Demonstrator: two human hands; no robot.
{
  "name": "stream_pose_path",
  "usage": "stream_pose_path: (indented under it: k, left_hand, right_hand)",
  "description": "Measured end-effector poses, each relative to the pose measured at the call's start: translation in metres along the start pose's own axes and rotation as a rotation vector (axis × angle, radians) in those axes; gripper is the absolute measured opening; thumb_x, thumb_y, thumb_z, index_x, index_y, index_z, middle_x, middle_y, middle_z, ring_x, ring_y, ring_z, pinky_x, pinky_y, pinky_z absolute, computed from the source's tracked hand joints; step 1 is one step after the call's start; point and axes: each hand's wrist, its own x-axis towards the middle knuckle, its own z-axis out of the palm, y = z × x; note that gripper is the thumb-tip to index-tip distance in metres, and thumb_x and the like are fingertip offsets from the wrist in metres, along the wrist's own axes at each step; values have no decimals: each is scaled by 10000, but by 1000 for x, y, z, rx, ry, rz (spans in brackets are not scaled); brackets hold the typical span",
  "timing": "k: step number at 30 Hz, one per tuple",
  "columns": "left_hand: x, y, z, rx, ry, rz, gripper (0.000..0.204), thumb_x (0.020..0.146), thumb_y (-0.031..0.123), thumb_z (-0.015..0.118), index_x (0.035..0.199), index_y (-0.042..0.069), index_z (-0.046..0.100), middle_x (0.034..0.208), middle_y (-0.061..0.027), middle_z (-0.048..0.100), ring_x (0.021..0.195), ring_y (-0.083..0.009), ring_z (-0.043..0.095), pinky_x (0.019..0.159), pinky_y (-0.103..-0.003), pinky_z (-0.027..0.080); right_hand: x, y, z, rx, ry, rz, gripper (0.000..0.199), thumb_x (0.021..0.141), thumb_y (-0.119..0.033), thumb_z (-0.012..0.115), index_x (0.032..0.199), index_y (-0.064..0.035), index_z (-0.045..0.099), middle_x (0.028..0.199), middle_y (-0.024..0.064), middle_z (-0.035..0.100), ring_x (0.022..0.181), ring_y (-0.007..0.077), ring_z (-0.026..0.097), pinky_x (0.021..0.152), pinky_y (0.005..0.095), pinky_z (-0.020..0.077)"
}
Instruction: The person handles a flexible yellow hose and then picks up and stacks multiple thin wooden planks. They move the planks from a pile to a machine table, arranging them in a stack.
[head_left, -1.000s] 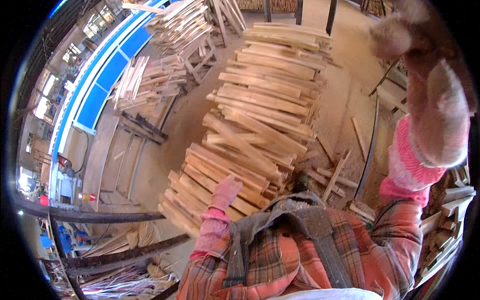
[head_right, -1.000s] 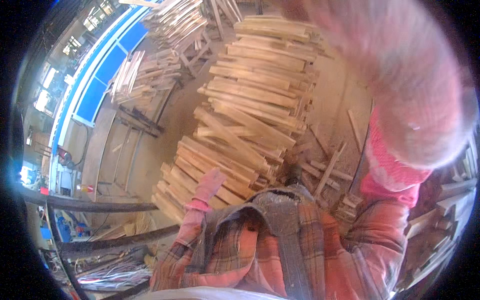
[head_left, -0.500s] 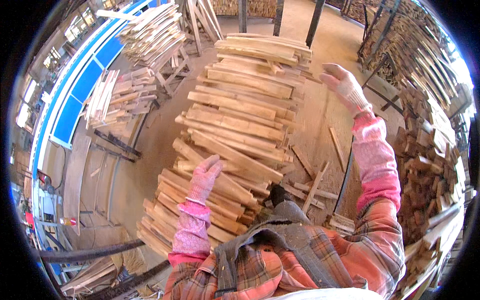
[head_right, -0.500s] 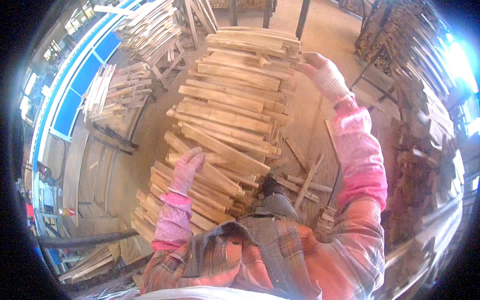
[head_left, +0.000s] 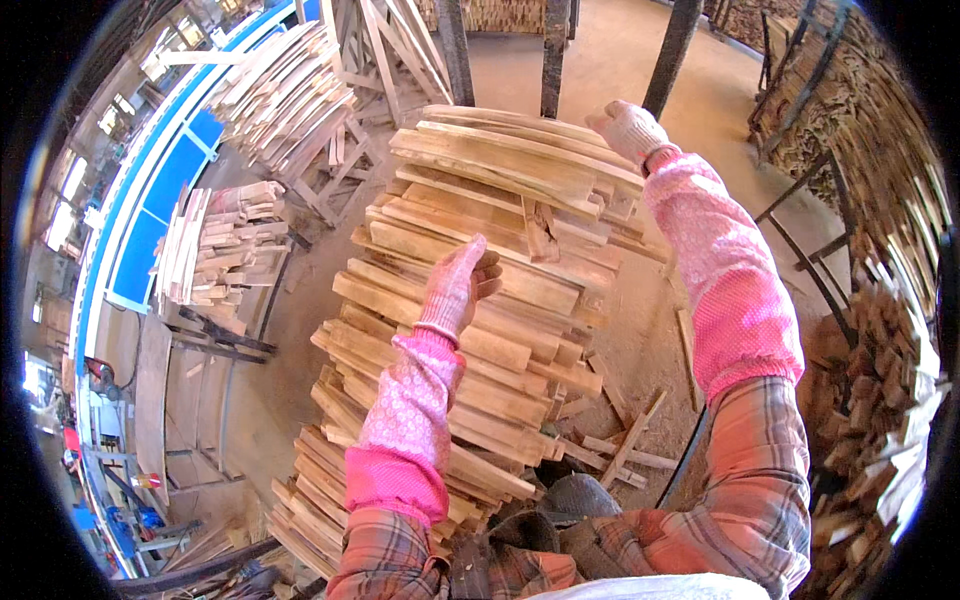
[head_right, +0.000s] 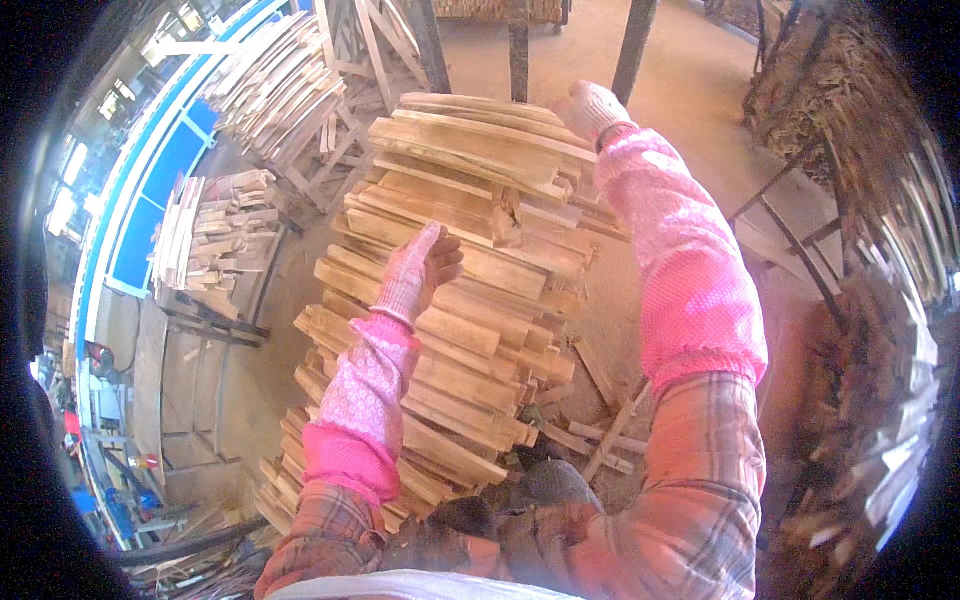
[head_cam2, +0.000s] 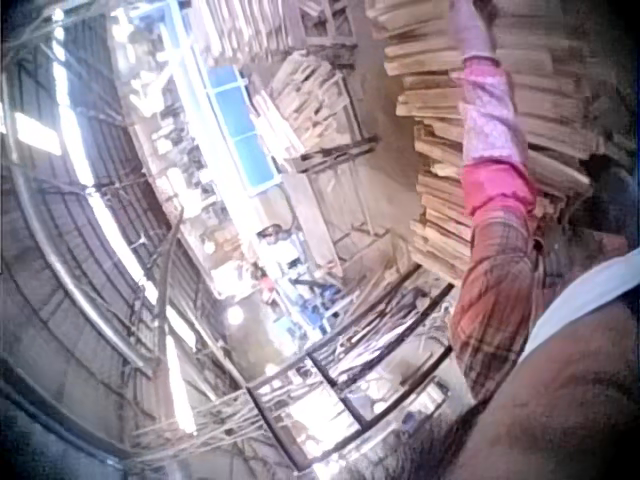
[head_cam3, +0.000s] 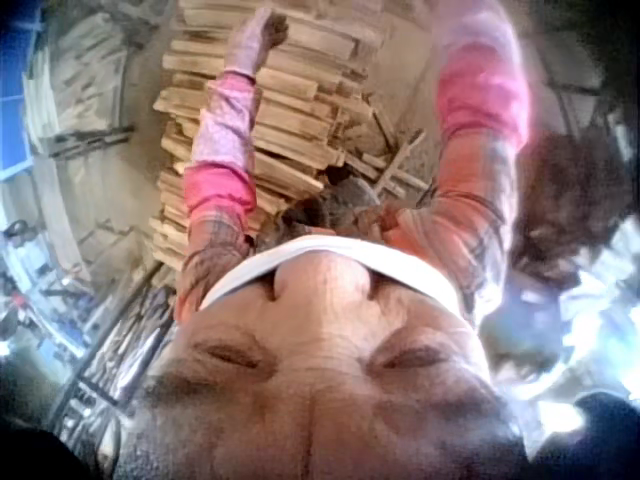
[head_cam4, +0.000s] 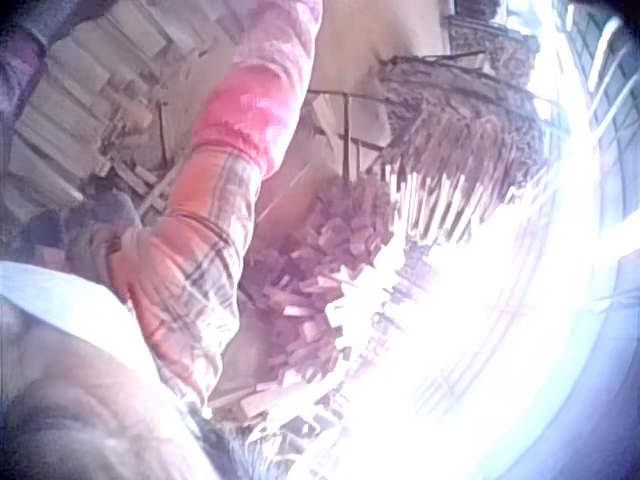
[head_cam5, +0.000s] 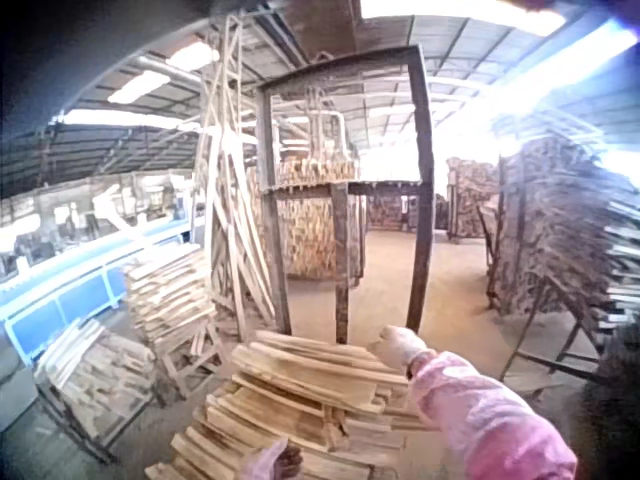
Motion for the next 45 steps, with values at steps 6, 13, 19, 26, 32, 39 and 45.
stream_pose_path:
  k: [6, 13, 19, 26, 32, 39, 45]
  left_hand:
    - [76, -7, 30, 79, 122, -27, 397, 940, 421, 719, 1133, 83, 640, 1041, -95, 677, 886, -250, 672, 772, -421, 547]
    - [148, -49, 29, 29, -19, -35, 423, 957, 467, 678, 1157, 97, 633, 1051, -112, 691, 923, -267, 668, 809, -440, 544]
    - [183, -80, 19, -22, -54, 60, 720, 924, 561, 686, 1395, 34, 543, 1222, -107, 621, 1102, -194, 568, 1039, -363, 464]
    - [130, -26, 81, -397, 107, -57, 796, 886, 571, 724, 1470, 98, 464, 1431, -135, 537, 1300, -320, 512, 1112, -503, 412]
    - [89, -23, 78, -390, 116, 38, 793, 893, 577, 708, 1456, 61, 490, 1398, -127, 564, 1246, -284, 546, 1066, -425, 447]
    - [-38, -43, 56, -252, 155, 45, 763, 946, 539, 645, 1485, 39, 442, 1421, -156, 545, 1272, -303, 554, 1076, -428, 474]
    - [-69, -75, 39, -285, 70, 65, 774, 958, 580, 589, 1496, 49, 419, 1425, -167, 534, 1262, -303, 563, 1067, -434, 487]
  right_hand:
    - [80, 18, 40, 48, -123, 4, 651, 939, -537, 570, 1267, 18, 659, 1325, 275, 618, 1281, 416, 562, 1088, 447, 442]
    - [97, 31, 57, -66, -491, 85, 788, 947, -691, 494, 1390, -47, 599, 1388, 205, 612, 1285, 337, 581, 1094, 402, 422]
    - [75, 39, 71, 397, -810, 130, 800, 894, -743, 534, 1360, -101, 633, 1286, 143, 660, 1159, 271, 606, 945, 395, 463]
    - [45, 44, 79, 784, -872, 196, 823, 834, -803, 579, 1332, -153, 660, 1173, 81, 710, 1012, 203, 633, 760, 380, 505]
    - [-12, 20, 55, 1032, -944, 12, 862, 891, -681, 642, 1461, -48, 506, 1299, 139, 656, 1066, 184, 681, 917, 342, 554]
    - [-145, 39, 67, 1027, -781, -19, 1028, 863, -660, 678, 1552, 12, 317, 1454, 191, 511, 1293, 257, 535, 1069, 392, 459]
    - [-204, 32, 79, 1312, -792, 81, 964, 884, -564, 682, 1550, 26, 312, 1457, 184, 511, 1314, 240, 511, 1101, 376, 410]
